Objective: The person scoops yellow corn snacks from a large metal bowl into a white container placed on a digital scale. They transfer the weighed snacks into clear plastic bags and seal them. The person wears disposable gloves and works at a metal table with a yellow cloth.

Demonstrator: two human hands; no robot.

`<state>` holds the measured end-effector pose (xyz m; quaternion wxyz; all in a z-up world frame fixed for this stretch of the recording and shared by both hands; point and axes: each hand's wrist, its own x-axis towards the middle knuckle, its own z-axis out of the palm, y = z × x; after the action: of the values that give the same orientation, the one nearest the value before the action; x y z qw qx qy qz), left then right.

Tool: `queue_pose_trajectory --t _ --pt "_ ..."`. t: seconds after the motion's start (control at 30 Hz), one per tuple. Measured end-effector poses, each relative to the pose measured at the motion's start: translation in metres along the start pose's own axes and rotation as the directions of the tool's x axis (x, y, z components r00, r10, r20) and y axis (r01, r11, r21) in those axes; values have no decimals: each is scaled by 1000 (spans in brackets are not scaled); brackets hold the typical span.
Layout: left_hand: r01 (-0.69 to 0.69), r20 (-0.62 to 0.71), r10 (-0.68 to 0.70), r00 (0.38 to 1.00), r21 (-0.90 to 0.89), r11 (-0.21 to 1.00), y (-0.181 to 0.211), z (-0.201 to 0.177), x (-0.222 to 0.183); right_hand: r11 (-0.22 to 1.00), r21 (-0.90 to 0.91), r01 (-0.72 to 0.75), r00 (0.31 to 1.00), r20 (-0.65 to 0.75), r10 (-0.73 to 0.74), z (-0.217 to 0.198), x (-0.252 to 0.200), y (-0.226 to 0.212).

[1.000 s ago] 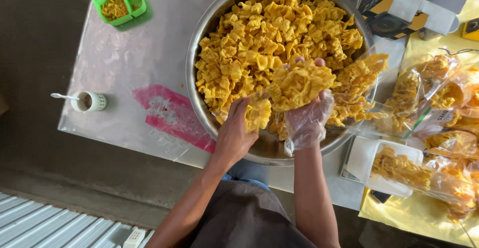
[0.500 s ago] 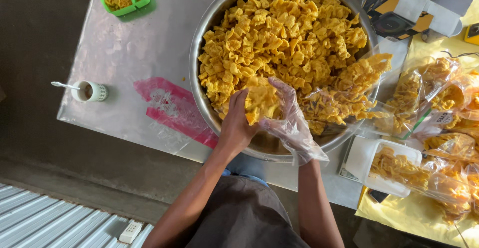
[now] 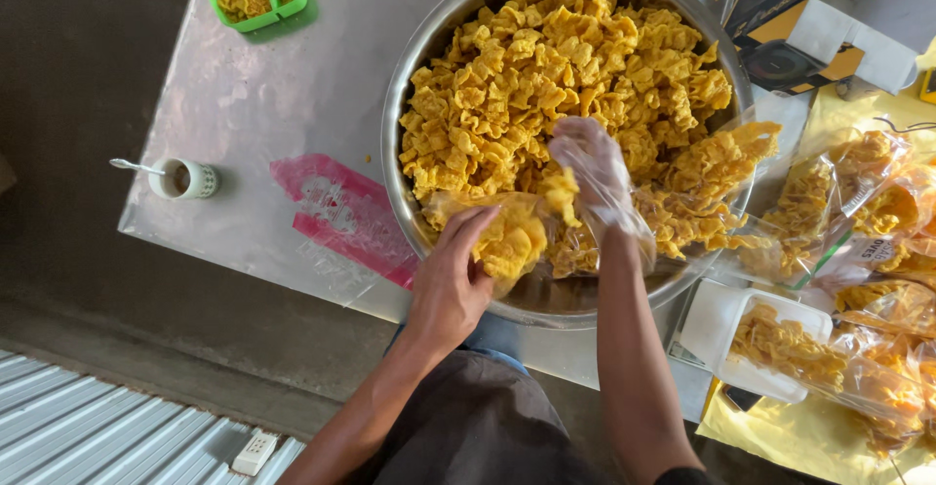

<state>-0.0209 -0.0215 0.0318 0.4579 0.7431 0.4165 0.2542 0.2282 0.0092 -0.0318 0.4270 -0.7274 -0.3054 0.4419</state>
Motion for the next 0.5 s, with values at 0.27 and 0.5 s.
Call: queue_pose_trajectory --t 0.27,0.5 --pt "40 -65 -30 997 155 987 -31 1 13 597 -793 120 954 258 151 79 37 -26" --pt "-65 -71 76 995 144 987 -25 -7 4 410 -884 225 935 314 165 86 35 42"
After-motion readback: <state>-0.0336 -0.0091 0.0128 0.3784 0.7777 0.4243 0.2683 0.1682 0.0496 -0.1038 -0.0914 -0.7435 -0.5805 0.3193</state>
